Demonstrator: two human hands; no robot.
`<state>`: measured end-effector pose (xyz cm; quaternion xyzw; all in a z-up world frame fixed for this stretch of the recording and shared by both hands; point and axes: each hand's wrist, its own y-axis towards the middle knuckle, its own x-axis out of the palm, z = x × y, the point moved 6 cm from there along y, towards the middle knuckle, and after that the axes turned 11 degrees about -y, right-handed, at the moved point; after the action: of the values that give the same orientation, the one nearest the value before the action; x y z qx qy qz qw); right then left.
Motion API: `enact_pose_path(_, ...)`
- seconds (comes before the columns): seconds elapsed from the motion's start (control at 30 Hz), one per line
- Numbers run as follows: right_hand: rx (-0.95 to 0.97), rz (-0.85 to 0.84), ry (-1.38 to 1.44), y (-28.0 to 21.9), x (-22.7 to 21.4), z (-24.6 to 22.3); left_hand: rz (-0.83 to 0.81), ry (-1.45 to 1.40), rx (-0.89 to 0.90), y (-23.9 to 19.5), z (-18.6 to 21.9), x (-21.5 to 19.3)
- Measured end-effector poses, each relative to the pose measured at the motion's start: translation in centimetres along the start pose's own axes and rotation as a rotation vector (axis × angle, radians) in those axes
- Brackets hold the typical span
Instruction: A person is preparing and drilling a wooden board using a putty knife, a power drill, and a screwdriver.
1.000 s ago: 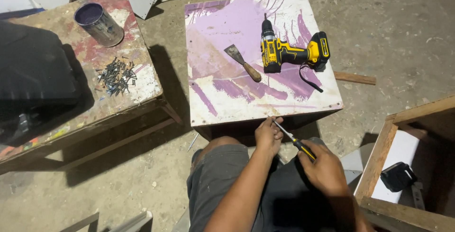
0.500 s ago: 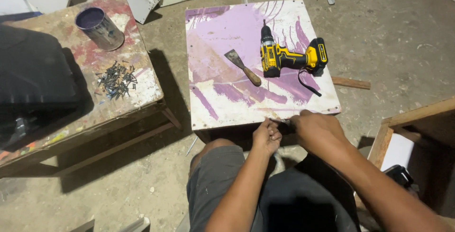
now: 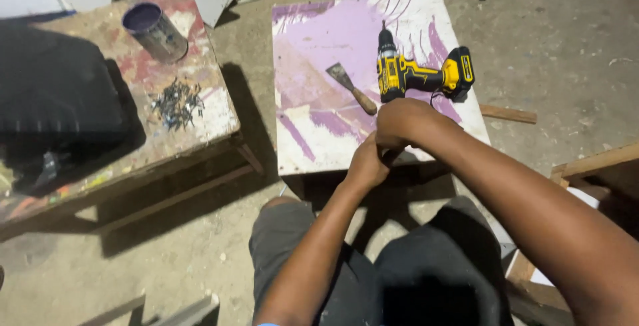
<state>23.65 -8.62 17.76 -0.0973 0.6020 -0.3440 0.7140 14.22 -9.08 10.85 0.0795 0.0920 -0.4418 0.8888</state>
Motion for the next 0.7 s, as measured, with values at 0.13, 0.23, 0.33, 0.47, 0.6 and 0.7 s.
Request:
enact_pose_path(0.13, -0.118, 0.103, 0.140, -7.5, -4.6, 1.7, -0.069, 0.033, 0.245, 2.0, -3.1, 1.2)
enact_pose_path(0.23, -0.161, 0.282, 0.180, -8.9, -4.1, 2.4, -0.098, -0.009, 0.236, 2.1, -3.4, 1.1)
enact_pose_path(0.33, 0.072, 0.302, 0.134, -8.6, -3.2, 4.5, -0.113, -0.026, 0.198, 2.2, -3.2, 1.1)
enact_pose_path(0.47, 0.025, 0.270, 0.202, -10.0, -3.3, 5.5, -0.162, 0.023, 0.228, 2.0, -3.5, 0.9)
enact_pose_path(0.6, -0.045, 0.363, 0.211, -7.0, -0.4, 4.9, -0.159, 0.090, 0.267, 1.3, -4.5, 0.6)
enact_pose_path(0.7, 0.075, 0.379, 0.058, -8.3, -1.6, 3.2, -0.121, 0.100, 0.239, 0.4, -4.3, 0.6)
